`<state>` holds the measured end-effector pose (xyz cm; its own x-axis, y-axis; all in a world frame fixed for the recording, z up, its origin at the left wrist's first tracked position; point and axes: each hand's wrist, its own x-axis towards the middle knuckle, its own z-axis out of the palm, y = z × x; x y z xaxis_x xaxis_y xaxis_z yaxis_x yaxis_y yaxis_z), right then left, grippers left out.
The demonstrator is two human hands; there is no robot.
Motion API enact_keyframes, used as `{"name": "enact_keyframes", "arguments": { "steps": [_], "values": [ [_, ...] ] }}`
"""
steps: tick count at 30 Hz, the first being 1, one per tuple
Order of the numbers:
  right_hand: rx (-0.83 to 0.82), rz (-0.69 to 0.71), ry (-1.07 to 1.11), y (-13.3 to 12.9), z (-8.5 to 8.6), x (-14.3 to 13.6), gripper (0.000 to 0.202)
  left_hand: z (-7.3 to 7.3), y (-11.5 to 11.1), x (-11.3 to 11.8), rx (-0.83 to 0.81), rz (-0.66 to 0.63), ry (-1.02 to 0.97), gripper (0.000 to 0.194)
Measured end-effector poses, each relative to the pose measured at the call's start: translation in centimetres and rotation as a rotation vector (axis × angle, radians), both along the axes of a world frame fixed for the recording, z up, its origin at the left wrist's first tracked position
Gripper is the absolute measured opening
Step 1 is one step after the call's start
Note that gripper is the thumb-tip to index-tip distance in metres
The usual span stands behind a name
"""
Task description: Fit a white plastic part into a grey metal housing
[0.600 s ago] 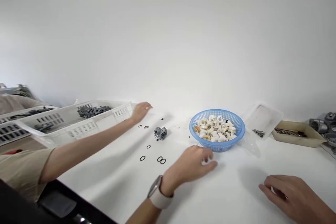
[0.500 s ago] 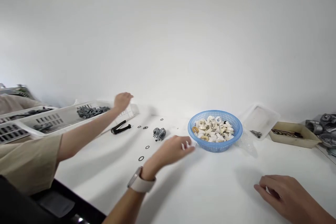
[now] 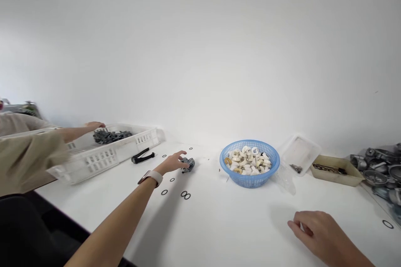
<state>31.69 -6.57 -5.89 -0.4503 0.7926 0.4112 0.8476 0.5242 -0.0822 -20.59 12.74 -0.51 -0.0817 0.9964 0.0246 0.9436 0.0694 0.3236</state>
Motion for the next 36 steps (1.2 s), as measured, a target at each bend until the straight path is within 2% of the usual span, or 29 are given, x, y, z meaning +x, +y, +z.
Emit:
{"name": "enact_keyframes", "arguments": {
  "steps": [4, 8, 11, 14, 19, 21, 22, 24, 25, 29, 32, 36],
  "values": [
    [-0.015, -0.001, -0.013, 0.1, -0.1, -0.1, 0.040, 0.0, 0.0, 0.5, 0.031, -0.009, 0.025, 0.034],
    [-0.016, -0.017, -0.033, 0.0, 0.0, -0.2, 0.040, 0.4, -1.0, 1.7, 0.082, -0.043, 0.093, 0.033],
    [-0.023, -0.026, -0.060, 0.0, 0.1, -0.4, 0.040, 1.4, -1.8, 3.0, 0.144, -0.099, 0.153, 0.036],
    [-0.031, -0.024, -0.056, -0.2, 0.3, -0.7, 0.040, 3.4, -2.6, 4.7, 0.236, -0.196, 0.207, 0.047],
    [-0.144, -0.009, 0.097, -1.1, 1.6, -1.6, 0.034, 6.9, -5.4, 9.5, 0.414, -0.440, 0.264, 0.057],
    [-0.248, -0.010, 0.262, -1.5, 2.3, -1.9, 0.028, 7.5, -7.5, 12.4, 0.495, -0.556, 0.269, 0.056],
    [-0.303, -0.015, 0.366, -1.7, 2.7, -2.0, 0.023, 7.6, -8.6, 14.0, 0.621, -0.669, 0.267, 0.053],
    [-0.409, -0.012, 0.590, -1.8, 3.1, -1.9, 0.016, 7.2, -11.0, 17.5, 0.903, -0.831, 0.239, 0.046],
    [-0.459, 0.010, 0.701, -1.8, 3.2, -1.9, 0.018, 6.8, -12.1, 19.1, 1.022, -0.880, 0.210, 0.043],
    [-0.651, 0.229, 1.119, -1.2, 3.0, -1.5, 0.064, 4.1, -15.1, 24.7, 1.319, -1.005, 0.029, 0.037],
    [-0.766, 0.394, 1.333, -0.5, 2.6, -1.6, 0.086, 2.0, -16.0, 27.0, 1.364, -1.051, -0.016, 0.035],
    [-0.875, 0.485, 1.388, -0.2, 2.2, -1.7, 0.087, -0.3, -16.0, 28.0, 1.364, -1.111, -0.050, 0.034]
  ]
}}
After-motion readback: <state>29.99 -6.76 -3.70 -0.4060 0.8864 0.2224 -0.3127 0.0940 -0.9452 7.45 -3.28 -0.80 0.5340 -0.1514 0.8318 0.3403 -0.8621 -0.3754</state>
